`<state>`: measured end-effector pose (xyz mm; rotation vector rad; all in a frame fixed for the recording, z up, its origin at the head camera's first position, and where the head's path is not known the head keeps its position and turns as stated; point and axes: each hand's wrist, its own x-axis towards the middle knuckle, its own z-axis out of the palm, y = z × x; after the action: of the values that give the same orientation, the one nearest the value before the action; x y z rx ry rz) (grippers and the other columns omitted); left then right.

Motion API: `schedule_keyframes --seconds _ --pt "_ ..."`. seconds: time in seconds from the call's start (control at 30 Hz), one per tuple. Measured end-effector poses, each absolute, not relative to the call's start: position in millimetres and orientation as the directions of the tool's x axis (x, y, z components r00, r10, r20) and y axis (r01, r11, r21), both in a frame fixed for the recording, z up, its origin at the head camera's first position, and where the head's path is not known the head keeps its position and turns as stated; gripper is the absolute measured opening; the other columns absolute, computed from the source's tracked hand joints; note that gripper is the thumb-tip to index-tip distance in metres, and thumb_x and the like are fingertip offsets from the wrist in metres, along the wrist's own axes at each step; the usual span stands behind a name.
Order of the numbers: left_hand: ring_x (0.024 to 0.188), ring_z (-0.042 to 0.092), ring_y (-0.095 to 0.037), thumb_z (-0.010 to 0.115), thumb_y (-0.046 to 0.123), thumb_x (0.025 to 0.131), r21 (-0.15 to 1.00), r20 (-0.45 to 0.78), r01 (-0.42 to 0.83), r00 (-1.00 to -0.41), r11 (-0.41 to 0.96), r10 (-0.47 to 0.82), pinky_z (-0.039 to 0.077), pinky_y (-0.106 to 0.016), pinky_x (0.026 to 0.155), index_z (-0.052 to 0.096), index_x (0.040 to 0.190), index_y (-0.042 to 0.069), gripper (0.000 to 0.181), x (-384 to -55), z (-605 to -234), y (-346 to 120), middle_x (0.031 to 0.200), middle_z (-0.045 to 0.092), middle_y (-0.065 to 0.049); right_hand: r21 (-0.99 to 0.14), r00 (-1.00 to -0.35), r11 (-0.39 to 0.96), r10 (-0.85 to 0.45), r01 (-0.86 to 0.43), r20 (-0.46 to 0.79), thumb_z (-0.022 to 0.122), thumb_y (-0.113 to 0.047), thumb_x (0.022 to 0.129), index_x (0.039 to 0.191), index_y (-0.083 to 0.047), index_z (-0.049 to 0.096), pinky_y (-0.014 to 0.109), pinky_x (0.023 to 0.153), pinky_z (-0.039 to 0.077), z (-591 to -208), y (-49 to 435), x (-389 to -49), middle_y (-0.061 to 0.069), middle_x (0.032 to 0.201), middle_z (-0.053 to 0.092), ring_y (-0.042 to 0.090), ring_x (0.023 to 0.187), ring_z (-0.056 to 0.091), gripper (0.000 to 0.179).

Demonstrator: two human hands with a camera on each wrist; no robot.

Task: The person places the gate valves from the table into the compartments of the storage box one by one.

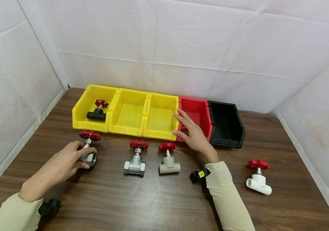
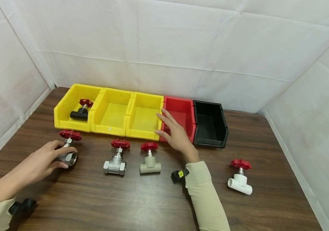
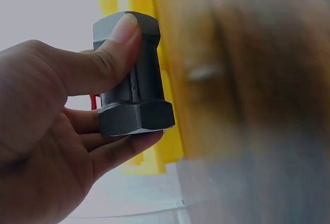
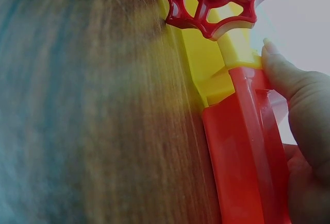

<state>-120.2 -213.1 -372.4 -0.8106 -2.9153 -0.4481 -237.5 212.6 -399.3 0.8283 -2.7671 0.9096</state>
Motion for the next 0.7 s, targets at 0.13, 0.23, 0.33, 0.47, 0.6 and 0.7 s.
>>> schedule_keyframes --seconds 0.13,0.23,0.33,0.47,0.6,0.7 --pt "0.093 0.054 -0.038 0.08 0.014 0.076 0.244 0.194 0.545 -0.838 0.802 0.51 0.05 -0.049 0.064 0.066 0.116 0.008 0.043 -125.6 -365.4 -207.8 0.106 0.053 -0.024 -0.516 -0.844 0.671 -0.466 -0.533 0.266 0.065 -0.035 0.091 0.15 -0.026 0.034 0.043 0.095 0.045 -398.8 213.0 -236.9 -0.008 0.158 0.016 0.025 0.127 0.044 0.068" --pt "0.094 0.054 -0.04 0.079 0.013 0.077 0.241 0.207 0.563 -0.826 0.791 0.525 0.05 -0.051 0.065 0.066 0.117 0.008 0.042 -129.8 -359.2 -203.7 0.107 0.053 -0.026 -0.516 -0.845 0.671 -0.464 -0.532 0.268 0.065 -0.035 0.09 0.15 -0.026 0.034 0.042 0.095 0.045 -399.2 212.8 -236.9 -0.008 0.158 0.016 0.025 0.126 0.045 0.068" --pt "0.095 0.054 -0.039 0.078 0.013 0.078 0.241 0.202 0.567 -0.823 0.788 0.53 0.05 -0.051 0.067 0.066 0.118 0.009 0.042 -133.5 -353.3 -199.6 0.108 0.054 -0.026 -0.516 -0.846 0.673 -0.46 -0.53 0.268 0.065 -0.036 0.09 0.15 -0.026 0.034 0.042 0.095 0.045 -399.1 212.4 -236.9 -0.009 0.158 0.016 0.024 0.126 0.045 0.068" --pt "0.091 0.053 -0.034 0.078 0.012 0.079 0.246 0.185 0.558 -0.83 0.792 0.527 0.05 -0.047 0.066 0.065 0.119 0.009 0.042 -137.8 -346.4 -193.7 0.105 0.053 -0.022 -0.517 -0.846 0.672 -0.46 -0.531 0.27 0.065 -0.036 0.091 0.15 -0.026 0.034 0.043 0.095 0.045 -399.3 212.2 -237.6 -0.009 0.158 0.016 0.024 0.127 0.044 0.068" --pt "0.087 0.05 -0.03 0.078 0.012 0.079 0.243 0.183 0.561 -0.828 0.791 0.53 0.048 -0.044 0.066 0.065 0.12 0.008 0.043 -142.7 -339.7 -186.5 0.102 0.052 -0.02 -0.516 -0.847 0.674 -0.459 -0.529 0.269 0.065 -0.036 0.091 0.15 -0.027 0.034 0.043 0.096 0.044 -399.2 212.2 -237.8 -0.009 0.158 0.016 0.023 0.127 0.044 0.067" --pt "0.089 0.05 -0.031 0.077 0.012 0.08 0.237 0.192 0.566 -0.824 0.79 0.533 0.049 -0.046 0.068 0.065 0.121 0.009 0.043 -147.2 -334.7 -180.4 0.105 0.052 -0.021 -0.515 -0.847 0.674 -0.459 -0.529 0.268 0.065 -0.036 0.09 0.15 -0.026 0.034 0.043 0.095 0.044 -399.2 212.1 -237.7 -0.009 0.158 0.016 0.024 0.127 0.044 0.068"
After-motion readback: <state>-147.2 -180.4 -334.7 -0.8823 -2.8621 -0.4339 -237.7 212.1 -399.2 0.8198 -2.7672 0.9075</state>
